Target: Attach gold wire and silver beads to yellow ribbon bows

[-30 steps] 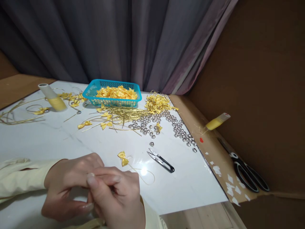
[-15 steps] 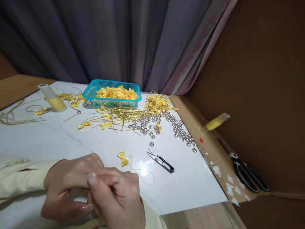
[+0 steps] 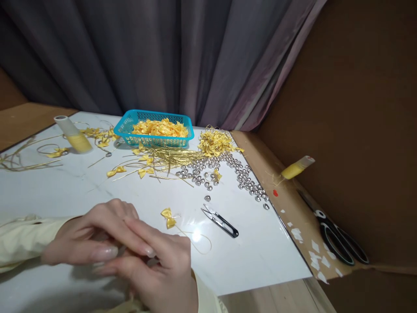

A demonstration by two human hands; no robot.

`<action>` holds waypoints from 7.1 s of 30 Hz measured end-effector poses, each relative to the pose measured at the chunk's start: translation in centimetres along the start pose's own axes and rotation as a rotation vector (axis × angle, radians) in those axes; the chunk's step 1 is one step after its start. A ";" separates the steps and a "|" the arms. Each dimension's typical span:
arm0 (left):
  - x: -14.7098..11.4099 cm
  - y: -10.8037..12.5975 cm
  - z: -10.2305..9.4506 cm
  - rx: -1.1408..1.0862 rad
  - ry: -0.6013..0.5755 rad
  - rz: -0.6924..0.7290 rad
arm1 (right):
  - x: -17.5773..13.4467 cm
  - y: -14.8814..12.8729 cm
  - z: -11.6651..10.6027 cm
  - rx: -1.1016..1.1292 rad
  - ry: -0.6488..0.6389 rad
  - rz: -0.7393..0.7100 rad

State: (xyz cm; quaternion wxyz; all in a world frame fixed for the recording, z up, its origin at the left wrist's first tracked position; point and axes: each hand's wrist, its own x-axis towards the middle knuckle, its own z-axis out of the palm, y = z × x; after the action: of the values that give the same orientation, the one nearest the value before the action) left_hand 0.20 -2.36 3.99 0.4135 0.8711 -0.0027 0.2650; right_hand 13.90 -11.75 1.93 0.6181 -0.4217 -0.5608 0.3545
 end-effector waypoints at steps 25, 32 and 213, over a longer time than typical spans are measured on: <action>-0.2 -2.8 1.9 0.402 0.028 0.265 | 0.6 0.4 -4.8 -0.551 -0.003 -0.232; -0.8 -4.2 1.9 0.485 0.122 0.328 | 0.8 1.0 -5.1 -0.487 -0.105 -0.285; -0.2 -5.2 0.6 -0.991 0.127 -0.620 | 0.7 2.0 -4.5 -0.639 -0.059 -0.178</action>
State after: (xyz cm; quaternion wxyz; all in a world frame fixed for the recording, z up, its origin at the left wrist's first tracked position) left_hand 1.46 0.58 -0.19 0.8289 0.5164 0.1533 0.1507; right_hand 18.51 -10.83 0.27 0.4665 -0.5332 -0.6959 0.1176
